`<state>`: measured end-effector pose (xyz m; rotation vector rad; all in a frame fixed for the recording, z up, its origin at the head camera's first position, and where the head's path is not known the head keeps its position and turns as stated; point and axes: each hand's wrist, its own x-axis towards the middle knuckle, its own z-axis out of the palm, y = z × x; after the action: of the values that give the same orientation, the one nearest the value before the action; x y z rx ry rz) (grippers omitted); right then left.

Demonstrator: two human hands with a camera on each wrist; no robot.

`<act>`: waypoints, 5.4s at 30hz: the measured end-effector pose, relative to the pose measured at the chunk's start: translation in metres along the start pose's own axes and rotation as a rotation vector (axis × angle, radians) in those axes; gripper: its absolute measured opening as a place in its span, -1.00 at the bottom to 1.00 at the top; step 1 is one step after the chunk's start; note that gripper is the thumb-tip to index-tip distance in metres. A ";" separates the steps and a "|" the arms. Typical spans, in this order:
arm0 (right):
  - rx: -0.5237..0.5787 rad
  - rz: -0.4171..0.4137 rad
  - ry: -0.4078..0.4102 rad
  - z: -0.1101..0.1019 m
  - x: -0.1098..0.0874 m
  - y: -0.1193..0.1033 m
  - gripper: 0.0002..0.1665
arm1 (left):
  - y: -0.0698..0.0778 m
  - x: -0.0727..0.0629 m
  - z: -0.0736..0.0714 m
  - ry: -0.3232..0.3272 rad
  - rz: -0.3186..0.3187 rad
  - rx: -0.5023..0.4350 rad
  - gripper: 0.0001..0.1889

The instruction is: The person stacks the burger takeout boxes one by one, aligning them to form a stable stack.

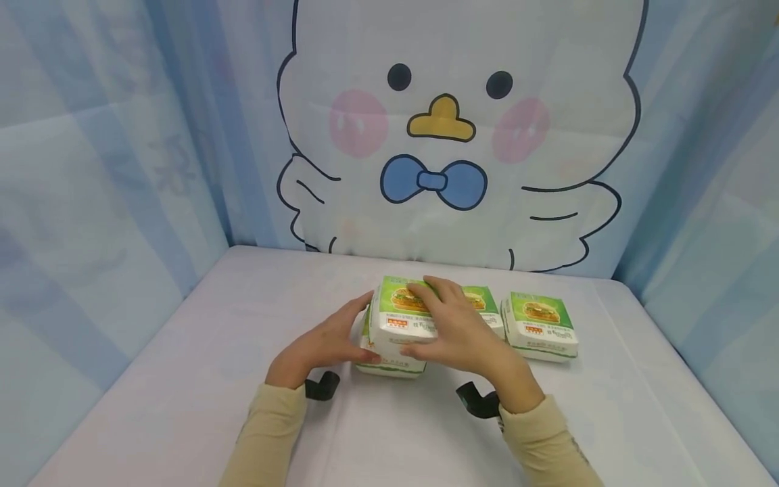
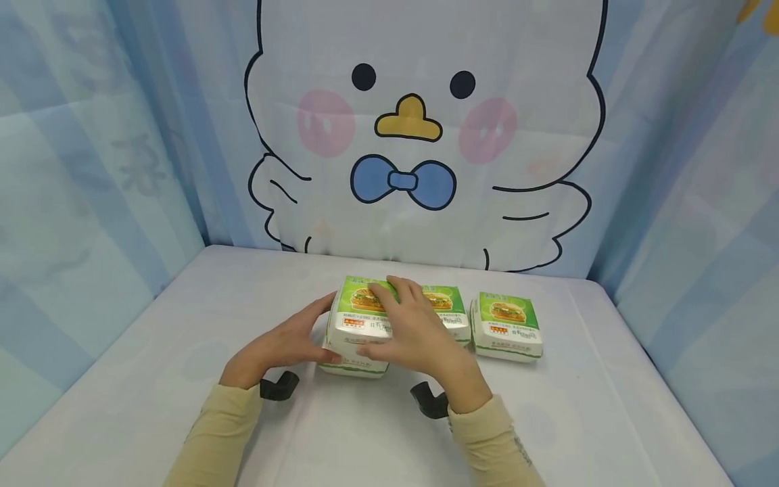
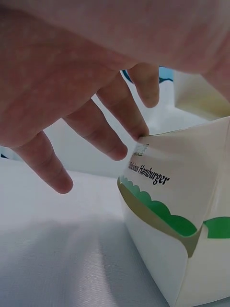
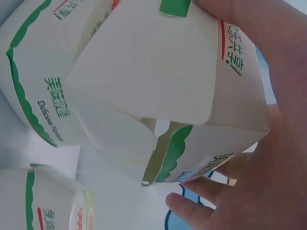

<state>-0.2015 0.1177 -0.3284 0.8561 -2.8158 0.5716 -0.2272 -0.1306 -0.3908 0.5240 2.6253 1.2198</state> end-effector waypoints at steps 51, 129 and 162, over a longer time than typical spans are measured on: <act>0.073 0.200 0.084 -0.012 -0.031 0.043 0.01 | 0.009 -0.002 -0.006 0.085 0.112 -0.161 0.30; 0.018 0.516 -0.027 -0.019 -0.092 0.139 0.23 | 0.006 0.004 0.003 0.108 0.113 -0.166 0.32; -0.026 0.515 -0.044 -0.020 -0.099 0.147 0.19 | 0.010 0.002 0.002 0.094 0.142 -0.193 0.30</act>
<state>-0.2021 0.2881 -0.3807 0.1256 -3.0776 0.5766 -0.2261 -0.1225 -0.3840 0.6412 2.5441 1.5581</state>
